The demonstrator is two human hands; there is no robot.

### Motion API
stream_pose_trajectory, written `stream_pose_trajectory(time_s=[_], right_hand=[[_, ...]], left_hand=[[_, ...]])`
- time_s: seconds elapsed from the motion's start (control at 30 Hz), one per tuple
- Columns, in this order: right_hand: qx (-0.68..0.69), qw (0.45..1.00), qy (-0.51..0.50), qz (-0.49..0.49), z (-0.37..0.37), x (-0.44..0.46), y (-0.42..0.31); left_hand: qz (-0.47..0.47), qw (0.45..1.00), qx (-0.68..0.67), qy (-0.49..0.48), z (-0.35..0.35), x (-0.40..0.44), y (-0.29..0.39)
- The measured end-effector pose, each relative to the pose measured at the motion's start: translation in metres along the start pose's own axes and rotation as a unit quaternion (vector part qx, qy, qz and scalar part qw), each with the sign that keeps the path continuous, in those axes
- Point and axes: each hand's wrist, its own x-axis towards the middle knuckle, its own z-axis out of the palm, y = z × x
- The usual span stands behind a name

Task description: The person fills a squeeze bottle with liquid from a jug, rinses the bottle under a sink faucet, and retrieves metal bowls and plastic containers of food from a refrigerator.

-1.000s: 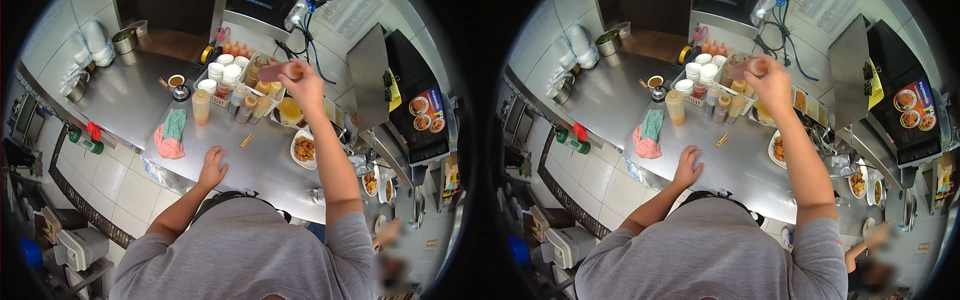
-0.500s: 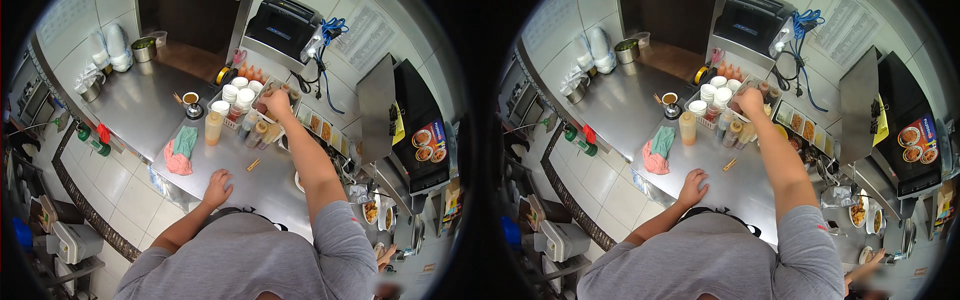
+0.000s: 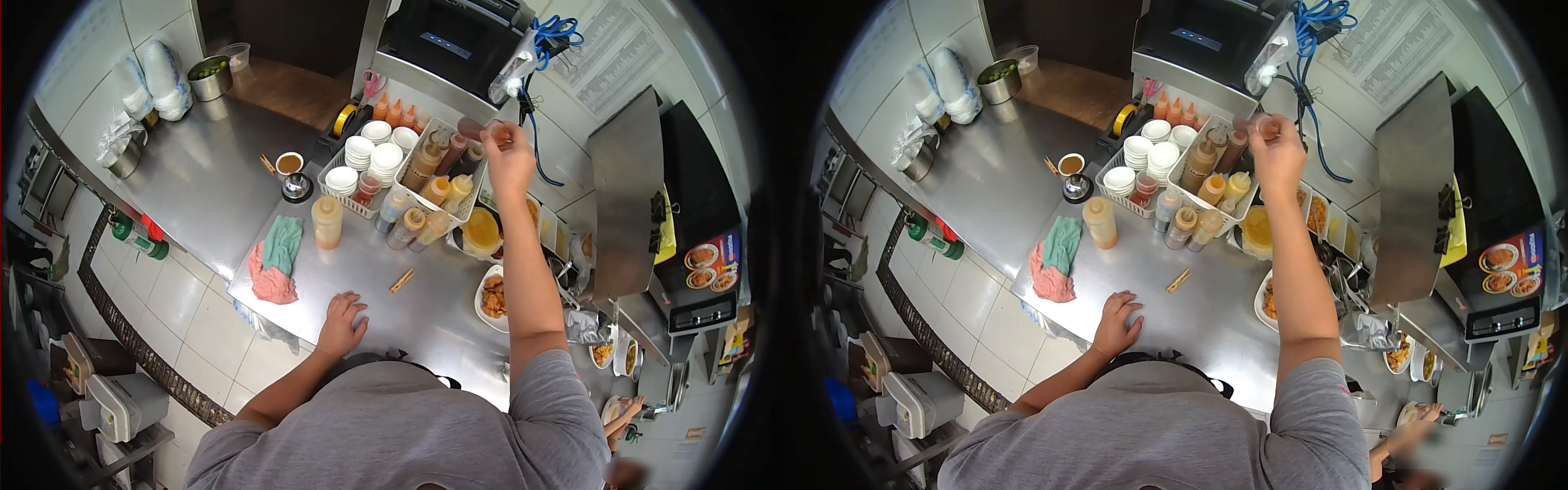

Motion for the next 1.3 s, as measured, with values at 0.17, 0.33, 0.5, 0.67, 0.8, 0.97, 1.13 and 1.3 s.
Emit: stream_pose_trajectory(time_s=[0.17, 0.33, 0.5, 0.67, 0.8, 0.97, 1.13, 1.3], right_hand=[[-0.005, 0.995, -0.088, -0.051, 0.057, 0.023, 0.013], [0.082, 0.974, -0.195, -0.079, 0.146, 0.075, 0.118], [-0.054, 0.958, -0.275, 0.064, 0.164, 0.079, 0.105], [-0.136, 0.967, -0.214, -0.018, 0.136, 0.055, 0.087], [0.141, 0.984, -0.105, 0.004, 0.025, -0.063, -0.009], [-0.105, 0.913, -0.367, -0.141, -0.005, -0.25, 0.041], [-0.201, 0.891, -0.396, -0.094, -0.051, -0.335, 0.075], [0.025, 0.907, -0.402, 0.123, -0.154, -0.325, 0.036]], left_hand=[[-0.007, 1.0, -0.012, -0.002, -0.002, 0.002, 0.001], [-0.011, 1.0, -0.005, -0.01, -0.003, 0.004, 0.001], [-0.013, 1.0, -0.011, -0.008, -0.002, 0.008, -0.002], [-0.019, 1.0, -0.016, 0.006, -0.001, 0.004, -0.001], [-0.015, 1.0, -0.024, 0.007, 0.001, 0.003, -0.003], [0.007, 1.0, -0.004, 0.0, 0.005, 0.0, -0.008], [0.025, 1.0, -0.008, 0.016, 0.014, -0.003, -0.009], [0.013, 0.999, -0.03, -0.011, 0.01, -0.003, -0.003]])
